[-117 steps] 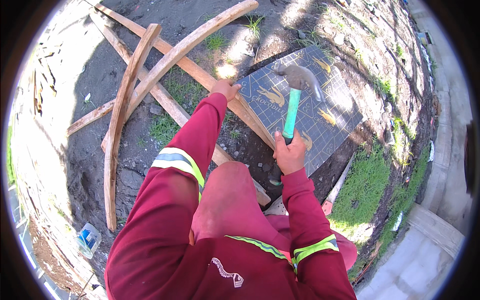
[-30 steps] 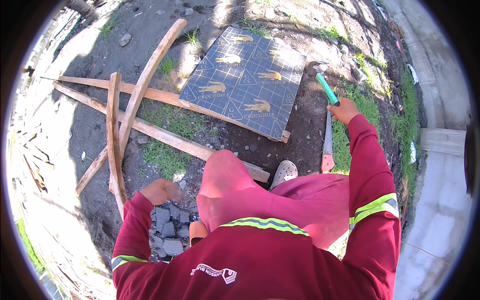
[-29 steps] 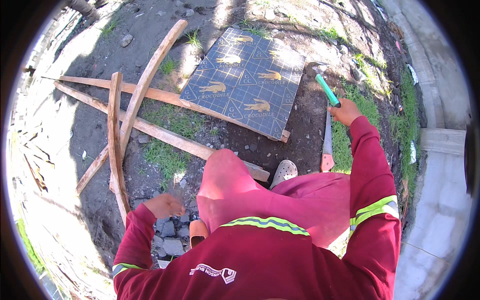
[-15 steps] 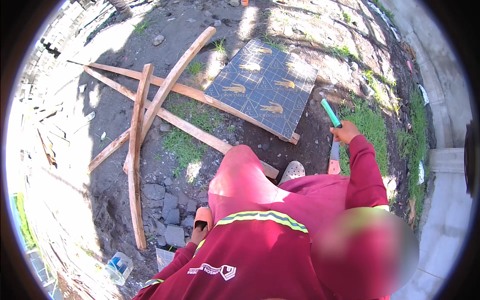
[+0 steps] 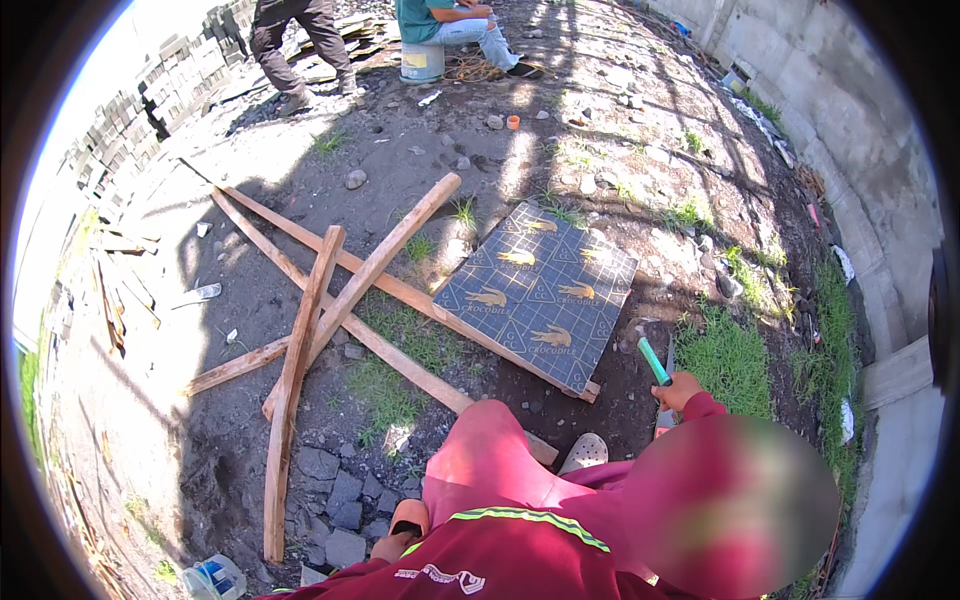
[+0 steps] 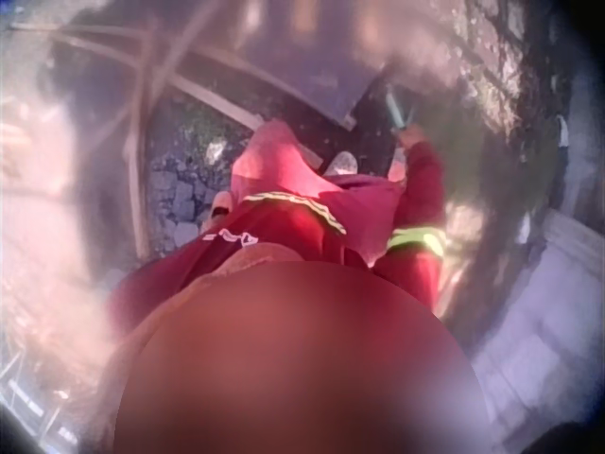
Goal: The person hammers nails into wooden planks to form a rectangular frame around a patterned tile. They then use a hand saw to cut a wooden plank and fit it into the frame.
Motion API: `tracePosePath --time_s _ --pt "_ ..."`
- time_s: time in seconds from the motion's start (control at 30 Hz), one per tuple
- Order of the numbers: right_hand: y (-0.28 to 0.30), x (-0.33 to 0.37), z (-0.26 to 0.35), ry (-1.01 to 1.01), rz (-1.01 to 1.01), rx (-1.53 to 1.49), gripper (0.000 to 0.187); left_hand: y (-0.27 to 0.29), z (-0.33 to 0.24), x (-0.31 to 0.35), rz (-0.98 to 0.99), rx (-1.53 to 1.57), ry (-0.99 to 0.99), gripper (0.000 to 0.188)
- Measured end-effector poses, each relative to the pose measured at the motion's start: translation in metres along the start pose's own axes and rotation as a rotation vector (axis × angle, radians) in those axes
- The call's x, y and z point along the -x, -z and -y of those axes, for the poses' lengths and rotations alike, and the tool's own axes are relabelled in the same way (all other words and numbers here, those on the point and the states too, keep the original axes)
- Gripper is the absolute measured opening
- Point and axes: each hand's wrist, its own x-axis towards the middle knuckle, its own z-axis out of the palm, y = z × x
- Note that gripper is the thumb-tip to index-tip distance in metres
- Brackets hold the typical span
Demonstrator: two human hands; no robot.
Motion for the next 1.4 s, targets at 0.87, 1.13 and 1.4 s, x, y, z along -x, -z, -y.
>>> tracePosePath --time_s 0.87,1.13,1.4 --pt "-0.136 0.033 0.046 -0.030 -0.083 -0.701 0.028 0.370 -0.243 0.065 -0.429 0.401 -0.655 0.013" --pt "-0.182 0.043 0.019 0.085 -0.212 -0.613 0.029 0.364 -0.401 -0.146 -0.466 0.265 -0.851 0.020" --pt "-0.191 0.059 0.020 0.237 -0.304 -0.482 0.030 0.331 -0.398 -0.167 -0.650 0.137 -0.859 0.012"
